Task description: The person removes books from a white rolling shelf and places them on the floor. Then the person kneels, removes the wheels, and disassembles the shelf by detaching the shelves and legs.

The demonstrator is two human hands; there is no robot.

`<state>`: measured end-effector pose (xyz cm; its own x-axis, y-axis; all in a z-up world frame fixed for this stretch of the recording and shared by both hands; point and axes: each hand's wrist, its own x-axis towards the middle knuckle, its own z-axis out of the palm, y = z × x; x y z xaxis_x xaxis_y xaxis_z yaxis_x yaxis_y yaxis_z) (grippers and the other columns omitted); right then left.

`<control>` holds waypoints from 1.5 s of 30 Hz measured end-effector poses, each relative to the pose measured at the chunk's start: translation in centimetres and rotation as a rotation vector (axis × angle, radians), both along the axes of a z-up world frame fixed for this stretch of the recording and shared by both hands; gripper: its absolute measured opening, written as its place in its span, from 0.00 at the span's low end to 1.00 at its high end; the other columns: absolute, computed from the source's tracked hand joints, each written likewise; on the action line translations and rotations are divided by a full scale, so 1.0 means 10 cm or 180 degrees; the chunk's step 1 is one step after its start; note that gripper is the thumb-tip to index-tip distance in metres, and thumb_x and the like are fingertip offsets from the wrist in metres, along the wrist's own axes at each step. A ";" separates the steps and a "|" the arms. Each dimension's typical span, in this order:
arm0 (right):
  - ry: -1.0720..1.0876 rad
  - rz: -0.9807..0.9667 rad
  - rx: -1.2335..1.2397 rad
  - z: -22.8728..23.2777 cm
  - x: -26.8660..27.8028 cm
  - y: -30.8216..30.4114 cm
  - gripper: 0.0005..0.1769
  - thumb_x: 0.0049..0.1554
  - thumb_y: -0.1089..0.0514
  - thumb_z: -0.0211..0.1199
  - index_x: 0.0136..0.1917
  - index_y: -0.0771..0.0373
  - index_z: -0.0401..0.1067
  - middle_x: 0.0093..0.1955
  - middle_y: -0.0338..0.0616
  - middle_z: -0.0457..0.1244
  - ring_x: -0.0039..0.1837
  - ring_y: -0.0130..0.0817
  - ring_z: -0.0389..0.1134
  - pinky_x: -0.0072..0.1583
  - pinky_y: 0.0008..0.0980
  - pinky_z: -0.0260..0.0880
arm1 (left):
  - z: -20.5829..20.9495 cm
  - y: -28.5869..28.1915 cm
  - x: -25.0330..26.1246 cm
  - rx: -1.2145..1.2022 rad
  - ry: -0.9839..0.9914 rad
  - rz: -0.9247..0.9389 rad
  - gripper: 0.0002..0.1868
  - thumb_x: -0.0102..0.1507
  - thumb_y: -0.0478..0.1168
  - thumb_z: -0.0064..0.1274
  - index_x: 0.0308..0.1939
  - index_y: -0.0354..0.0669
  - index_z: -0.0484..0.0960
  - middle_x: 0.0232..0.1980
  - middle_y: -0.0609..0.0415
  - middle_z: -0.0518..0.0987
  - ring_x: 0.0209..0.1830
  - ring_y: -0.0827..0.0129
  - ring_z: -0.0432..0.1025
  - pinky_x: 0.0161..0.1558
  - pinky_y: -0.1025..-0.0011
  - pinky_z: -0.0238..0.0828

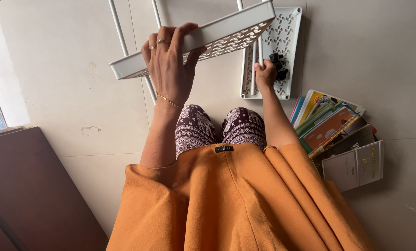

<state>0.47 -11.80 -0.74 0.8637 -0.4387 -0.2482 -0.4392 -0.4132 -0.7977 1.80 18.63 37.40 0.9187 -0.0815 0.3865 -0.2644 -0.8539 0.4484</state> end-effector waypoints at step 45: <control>0.0441 0.2094 0.0485 1.89 -1.01 1.22 0.22 0.72 0.43 0.46 0.58 0.61 0.72 0.29 0.31 0.55 0.29 0.14 0.54 0.31 0.13 0.53 | -0.12 -0.22 0.22 -0.0932 -0.0874 -0.0344 0.19 0.59 0.50 0.74 0.44 0.45 0.83 0.37 0.52 0.84 0.34 0.59 0.79 0.35 0.63 0.76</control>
<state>-9.60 0.42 18.19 0.8943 0.2145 -0.3928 -0.2375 -0.5165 -0.8227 4.00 16.40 36.20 0.7704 -0.0220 0.6372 -0.4891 -0.6615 0.5685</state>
